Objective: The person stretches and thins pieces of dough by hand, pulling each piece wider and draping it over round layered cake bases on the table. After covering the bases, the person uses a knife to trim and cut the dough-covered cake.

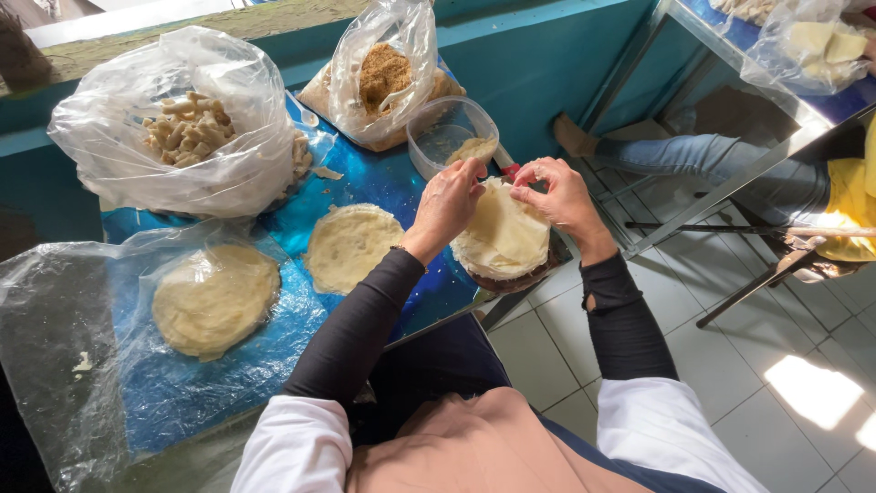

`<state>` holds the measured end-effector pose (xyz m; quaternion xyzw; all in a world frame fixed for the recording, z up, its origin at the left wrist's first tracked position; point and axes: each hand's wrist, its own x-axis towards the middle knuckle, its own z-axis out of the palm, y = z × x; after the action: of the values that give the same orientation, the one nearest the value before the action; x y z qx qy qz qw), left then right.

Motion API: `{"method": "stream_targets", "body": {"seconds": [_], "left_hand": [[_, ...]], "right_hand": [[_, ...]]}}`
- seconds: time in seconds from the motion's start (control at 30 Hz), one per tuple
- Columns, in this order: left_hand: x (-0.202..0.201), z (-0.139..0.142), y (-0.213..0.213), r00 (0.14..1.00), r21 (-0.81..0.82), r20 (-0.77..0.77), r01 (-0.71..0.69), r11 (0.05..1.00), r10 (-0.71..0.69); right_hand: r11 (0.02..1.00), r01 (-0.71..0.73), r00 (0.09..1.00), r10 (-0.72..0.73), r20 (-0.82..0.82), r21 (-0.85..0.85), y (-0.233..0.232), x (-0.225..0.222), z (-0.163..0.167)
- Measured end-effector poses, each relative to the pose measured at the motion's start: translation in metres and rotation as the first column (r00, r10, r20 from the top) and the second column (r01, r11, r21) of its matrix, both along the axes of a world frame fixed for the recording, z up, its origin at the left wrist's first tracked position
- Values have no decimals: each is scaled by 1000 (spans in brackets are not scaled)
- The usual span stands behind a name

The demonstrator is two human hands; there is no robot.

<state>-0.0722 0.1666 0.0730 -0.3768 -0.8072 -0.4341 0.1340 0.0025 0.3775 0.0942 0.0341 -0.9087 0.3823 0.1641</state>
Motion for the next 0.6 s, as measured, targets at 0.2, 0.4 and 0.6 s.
{"method": "stream_targets", "body": {"seconds": [0.2,0.4,0.6], "left_hand": [[0,-7,-4,1000,-6,-16,3,1000,-3],[7,4,-18,991,17,-126,52,998,-50],[20,14,-85,993,-56,-103,51,997,-57]], "right_hand": [[981,76,984,-46,-170,176,-9,-3,-9],[946,121,942,-14,-336,300,-17,16,-2],[950,-109,985,143,-100,291,-22,65,12]]}}
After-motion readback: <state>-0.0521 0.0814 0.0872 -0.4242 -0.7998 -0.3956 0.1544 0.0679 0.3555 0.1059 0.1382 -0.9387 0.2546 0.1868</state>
